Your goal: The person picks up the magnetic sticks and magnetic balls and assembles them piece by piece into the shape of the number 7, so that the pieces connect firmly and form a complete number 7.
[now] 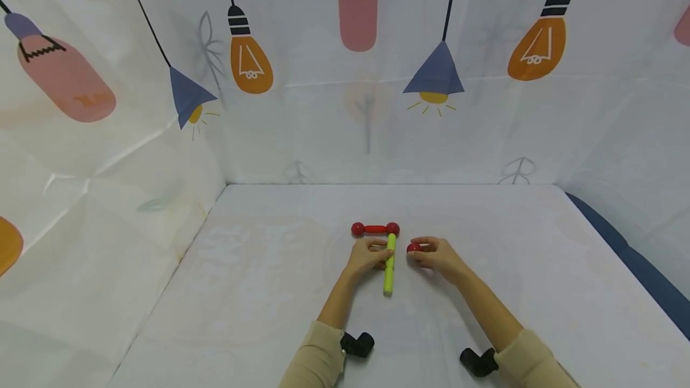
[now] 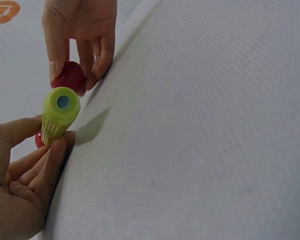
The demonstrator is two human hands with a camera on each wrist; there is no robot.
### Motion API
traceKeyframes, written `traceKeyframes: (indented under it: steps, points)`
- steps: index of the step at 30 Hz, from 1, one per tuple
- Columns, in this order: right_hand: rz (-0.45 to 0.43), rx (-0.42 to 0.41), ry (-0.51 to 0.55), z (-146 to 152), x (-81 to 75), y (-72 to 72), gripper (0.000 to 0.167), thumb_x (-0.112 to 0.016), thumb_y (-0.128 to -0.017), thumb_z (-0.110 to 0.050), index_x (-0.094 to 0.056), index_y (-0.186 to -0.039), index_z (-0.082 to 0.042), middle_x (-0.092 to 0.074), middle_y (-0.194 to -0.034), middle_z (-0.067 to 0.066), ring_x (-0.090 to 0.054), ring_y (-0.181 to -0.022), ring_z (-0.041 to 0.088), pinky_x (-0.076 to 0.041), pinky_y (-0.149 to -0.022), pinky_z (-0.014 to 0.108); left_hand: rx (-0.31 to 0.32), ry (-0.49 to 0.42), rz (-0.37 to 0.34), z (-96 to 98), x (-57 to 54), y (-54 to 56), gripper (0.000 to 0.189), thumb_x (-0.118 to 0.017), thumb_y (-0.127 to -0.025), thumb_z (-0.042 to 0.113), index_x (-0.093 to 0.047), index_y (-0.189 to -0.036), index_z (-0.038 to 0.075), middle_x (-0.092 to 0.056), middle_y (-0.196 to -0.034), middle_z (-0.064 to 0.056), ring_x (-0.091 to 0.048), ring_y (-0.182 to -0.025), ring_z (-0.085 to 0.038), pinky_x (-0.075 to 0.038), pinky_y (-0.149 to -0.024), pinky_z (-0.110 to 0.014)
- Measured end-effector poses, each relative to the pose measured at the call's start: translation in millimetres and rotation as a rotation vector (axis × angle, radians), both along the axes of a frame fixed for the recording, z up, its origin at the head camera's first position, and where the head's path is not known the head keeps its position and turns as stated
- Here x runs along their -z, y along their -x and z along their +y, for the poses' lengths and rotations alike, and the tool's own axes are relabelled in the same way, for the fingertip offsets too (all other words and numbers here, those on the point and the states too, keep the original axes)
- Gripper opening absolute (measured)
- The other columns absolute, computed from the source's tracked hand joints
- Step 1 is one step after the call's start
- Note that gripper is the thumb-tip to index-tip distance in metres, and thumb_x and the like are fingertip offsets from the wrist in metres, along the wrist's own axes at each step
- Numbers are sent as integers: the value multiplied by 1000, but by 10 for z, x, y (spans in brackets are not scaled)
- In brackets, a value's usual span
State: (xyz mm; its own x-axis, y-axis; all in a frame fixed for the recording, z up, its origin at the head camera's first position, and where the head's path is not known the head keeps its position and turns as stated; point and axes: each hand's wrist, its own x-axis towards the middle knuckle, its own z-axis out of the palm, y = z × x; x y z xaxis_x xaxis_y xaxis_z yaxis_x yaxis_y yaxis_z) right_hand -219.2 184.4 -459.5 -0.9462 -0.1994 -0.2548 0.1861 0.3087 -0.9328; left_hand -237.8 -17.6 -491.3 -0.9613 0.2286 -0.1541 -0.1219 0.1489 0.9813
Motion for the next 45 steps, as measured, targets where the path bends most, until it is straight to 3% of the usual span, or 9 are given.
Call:
traceKeyframes:
  steps: [7,16,28,34,41,45]
  points:
    - [2,-64,-72,14,-3,-168,49,-68,-86,-19,-52,-123,10,-63,-109,19,-60,-89,19,-55,-80,33,8,-32,2,-5,-4,-19,37,-70,-83,8,-60,-113,-11,-69,-92,-21,-64,-63,-14,-57,-60,-31]
    - [-15,-57,-154,-11,43,-355,44,-72,-83,-24,-59,-115,5,-64,-93,9,-58,-76,17,-52,-68,29,-7,-32,11,-6,-5,-6,35,-71,-83,9,-61,-111,-10,-69,-91,-20,-64,-63,-14,-57,-60,-31]
    - [-23,-163,-64,-83,42,-557,39,-71,-84,-25,-62,-108,5,-65,-90,7,-60,-75,17,-54,-68,29,-14,-19,4,2,-12,-17,36,-70,-83,9,-61,-112,-9,-70,-92,-20,-65,-65,-16,-57,-60,-31]
    - [-35,-158,-59,-108,26,-602,39,-71,-84,-24,-62,-108,4,-65,-90,7,-60,-77,17,-55,-70,31,7,-50,52,-16,-18,-26,37,-72,-82,13,-61,-109,-10,-70,-89,-17,-68,-67,-20,-57,-61,-32]
    - [-59,-165,-60,-128,18,-649,41,-72,-83,-27,-61,-110,4,-65,-90,6,-59,-76,17,-54,-70,30,-31,-6,-17,12,-24,-12,35,-71,-83,13,-62,-112,-7,-70,-93,-17,-66,-66,-17,-57,-63,-32]
    - [-60,-182,-38,-145,23,-676,42,-72,-83,-28,-62,-109,4,-65,-89,6,-59,-76,17,-54,-69,30,-34,-25,-14,12,-24,-11,36,-71,-82,11,-62,-111,-9,-70,-92,-19,-65,-63,-15,-57,-60,-30]
